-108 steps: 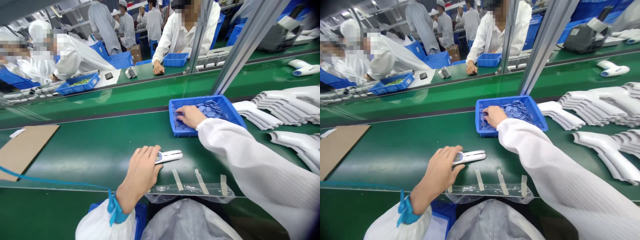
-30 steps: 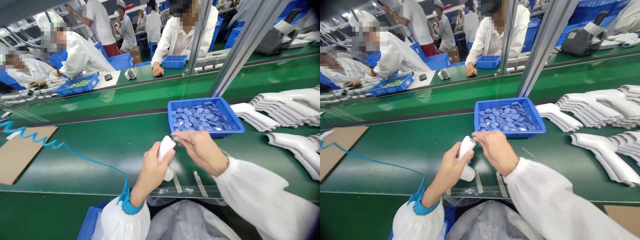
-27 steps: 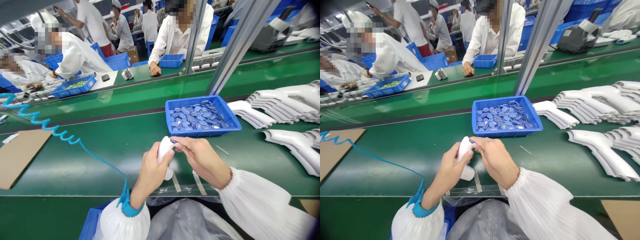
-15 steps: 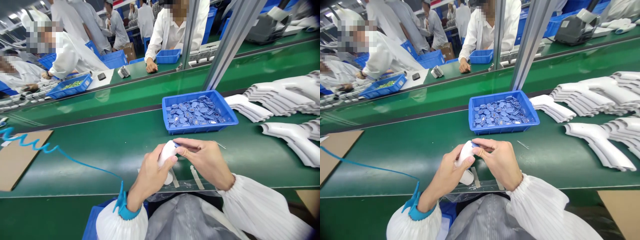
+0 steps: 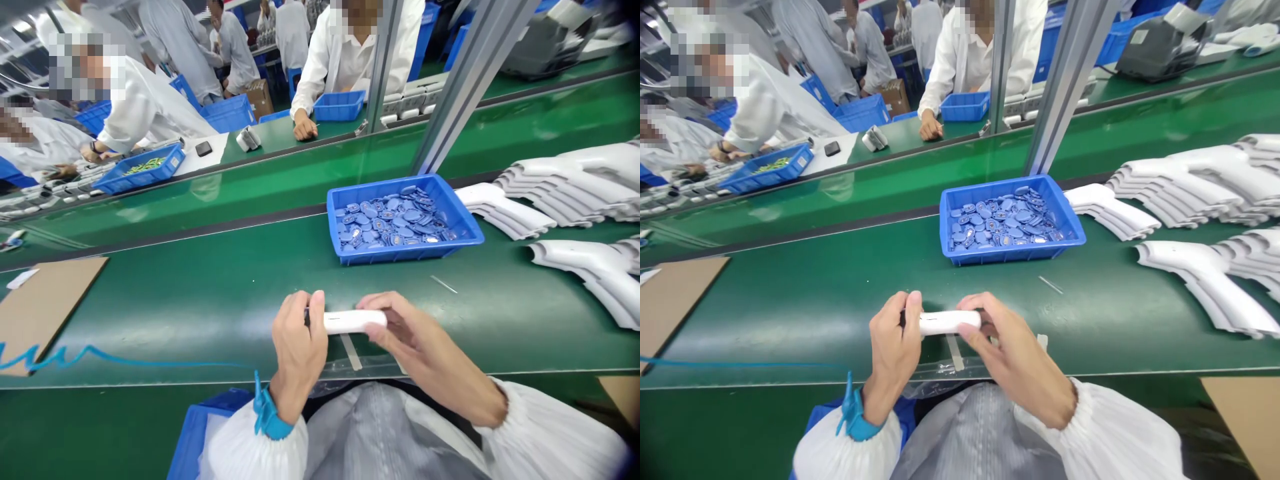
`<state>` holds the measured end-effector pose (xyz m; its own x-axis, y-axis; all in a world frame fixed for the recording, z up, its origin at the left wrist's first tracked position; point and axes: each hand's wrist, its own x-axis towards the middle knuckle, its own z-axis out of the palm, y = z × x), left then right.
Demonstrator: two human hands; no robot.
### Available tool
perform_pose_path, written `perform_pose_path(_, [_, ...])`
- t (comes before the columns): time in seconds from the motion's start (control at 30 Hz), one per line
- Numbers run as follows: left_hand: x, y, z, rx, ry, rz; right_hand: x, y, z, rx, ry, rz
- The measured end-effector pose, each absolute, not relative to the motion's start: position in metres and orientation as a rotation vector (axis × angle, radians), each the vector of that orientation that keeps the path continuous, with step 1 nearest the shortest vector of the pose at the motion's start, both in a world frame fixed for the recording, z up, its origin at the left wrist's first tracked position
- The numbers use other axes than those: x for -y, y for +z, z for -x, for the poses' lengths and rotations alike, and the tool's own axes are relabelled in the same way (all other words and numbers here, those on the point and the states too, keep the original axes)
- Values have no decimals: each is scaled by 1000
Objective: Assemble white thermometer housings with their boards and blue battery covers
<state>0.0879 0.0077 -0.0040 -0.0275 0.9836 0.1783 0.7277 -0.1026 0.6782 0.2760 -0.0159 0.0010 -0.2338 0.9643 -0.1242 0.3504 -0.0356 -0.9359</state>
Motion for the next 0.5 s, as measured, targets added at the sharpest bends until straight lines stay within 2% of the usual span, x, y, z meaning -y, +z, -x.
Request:
perform_pose_path(0.13, [-14, -17, -97, -1859, 908, -1826, 27, -5, -257, 1878, 1249, 1422])
perform_pose_path(0.27, [-21, -15, -94, -1770, 902, -1928, 38, -14, -246, 1794, 1123, 1448])
perform_pose_path(0.37, [-17, -11, -84, -1573, 937, -1872, 35, -12, -253, 1444, 1479, 1553])
perform_pose_path(0.43, [-15, -14, -81, -1451, 1099, -1742, 28, -10, -258, 1054, 1869, 1568])
perform_pose_path(0.5, [-18, -21, -83, -1449, 1260, -1536, 22, -10, -258, 837, 2111, 1506])
